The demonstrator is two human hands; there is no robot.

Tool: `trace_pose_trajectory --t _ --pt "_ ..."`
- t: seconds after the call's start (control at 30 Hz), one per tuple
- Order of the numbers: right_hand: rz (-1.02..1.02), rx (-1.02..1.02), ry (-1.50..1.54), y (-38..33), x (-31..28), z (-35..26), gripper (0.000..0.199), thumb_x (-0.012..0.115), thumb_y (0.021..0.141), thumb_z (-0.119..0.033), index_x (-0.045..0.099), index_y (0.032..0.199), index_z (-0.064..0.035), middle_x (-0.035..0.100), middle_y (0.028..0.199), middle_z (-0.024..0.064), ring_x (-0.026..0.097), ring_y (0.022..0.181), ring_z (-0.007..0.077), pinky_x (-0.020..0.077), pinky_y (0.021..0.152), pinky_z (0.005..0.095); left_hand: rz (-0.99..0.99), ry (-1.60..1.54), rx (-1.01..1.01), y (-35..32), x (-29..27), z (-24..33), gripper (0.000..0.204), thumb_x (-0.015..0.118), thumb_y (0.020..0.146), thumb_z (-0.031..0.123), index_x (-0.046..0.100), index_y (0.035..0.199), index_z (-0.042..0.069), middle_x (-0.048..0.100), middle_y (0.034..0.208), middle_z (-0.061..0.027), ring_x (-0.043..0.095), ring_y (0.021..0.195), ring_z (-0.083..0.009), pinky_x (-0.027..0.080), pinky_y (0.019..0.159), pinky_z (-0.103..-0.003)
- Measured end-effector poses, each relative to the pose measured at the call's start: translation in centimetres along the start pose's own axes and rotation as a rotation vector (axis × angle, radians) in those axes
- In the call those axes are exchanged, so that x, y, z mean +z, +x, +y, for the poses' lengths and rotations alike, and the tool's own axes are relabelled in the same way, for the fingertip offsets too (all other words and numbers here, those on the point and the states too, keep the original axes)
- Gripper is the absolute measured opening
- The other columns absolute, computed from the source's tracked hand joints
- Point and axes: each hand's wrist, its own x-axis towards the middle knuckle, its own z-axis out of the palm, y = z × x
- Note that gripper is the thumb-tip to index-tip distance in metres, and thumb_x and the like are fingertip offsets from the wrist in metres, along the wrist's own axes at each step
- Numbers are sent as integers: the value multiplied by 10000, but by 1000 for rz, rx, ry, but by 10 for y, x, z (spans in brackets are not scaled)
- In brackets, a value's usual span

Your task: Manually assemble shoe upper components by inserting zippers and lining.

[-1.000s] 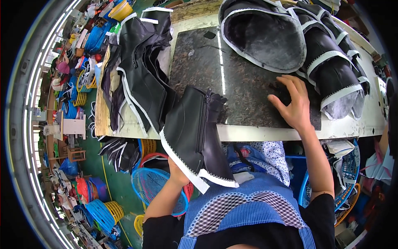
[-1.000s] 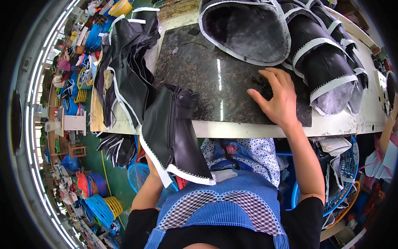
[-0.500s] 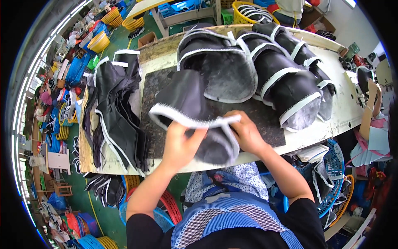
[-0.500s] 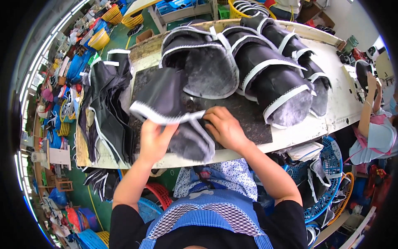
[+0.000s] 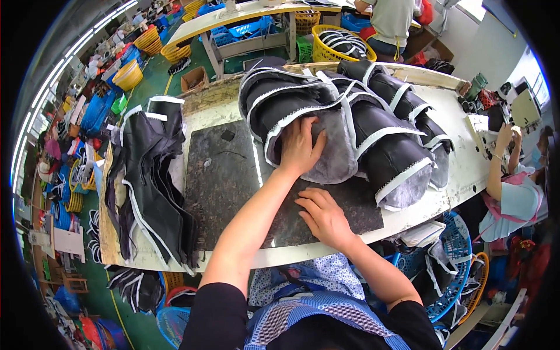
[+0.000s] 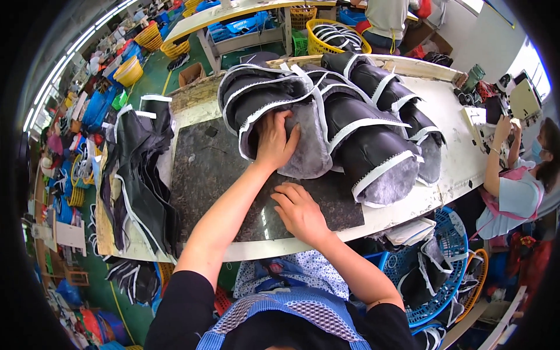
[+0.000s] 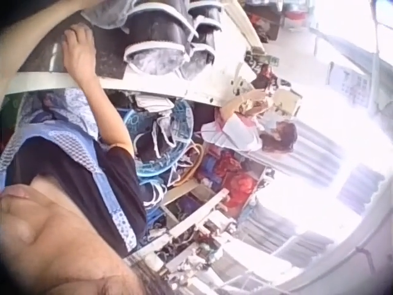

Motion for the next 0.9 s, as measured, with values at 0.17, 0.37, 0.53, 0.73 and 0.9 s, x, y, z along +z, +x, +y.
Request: trace_pose_trajectory --t 0.17,0.37,0.53,0.73,0.9 --pt "7 -13 43 5 7 -2 327 709 741 -78 621 1051 -19 589 1129 125 550 1084 329 456 934 417 -149 291 50 -40 -38 7 583 561 900 241 349 1403 35 316 1435 -295 310 1304 -502 203 1103 -576" --pt "113 -24 -89 11 3 -4 300 712 707 -54 660 1001 -21 606 1031 143 568 963 344 452 840 442 -276 -143 -70 -99 -101 40 510 629 843 144 485 1326 60 440 1403 -217 431 1296 -389 342 1087 -481" --pt "71 -44 -81 16 -6 -1 144 662 784 9 671 928 8 613 928 134 581 863 316 472 782 390 149 419 -5 -145 -251 53 216 623 798 44 653 1012 39 574 1185 -149 539 1112 -310 426 951 -419" --pt "143 -204 -186 25 -5 -3 155 665 748 58 669 883 -18 629 849 97 590 810 281 454 708 366 482 174 -837 -215 -340 -17 763 741 839 185 270 1426 54 571 1094 -142 565 992 -195 455 839 -314" --pt "261 24 54 23 -23 -28 102 652 834 25 657 929 -13 638 840 77 608 745 186 472 664 278 363 -61 -836 -173 -340 -23 658 735 842 131 331 1359 81 602 723 -26 550 629 -83 436 596 -214"
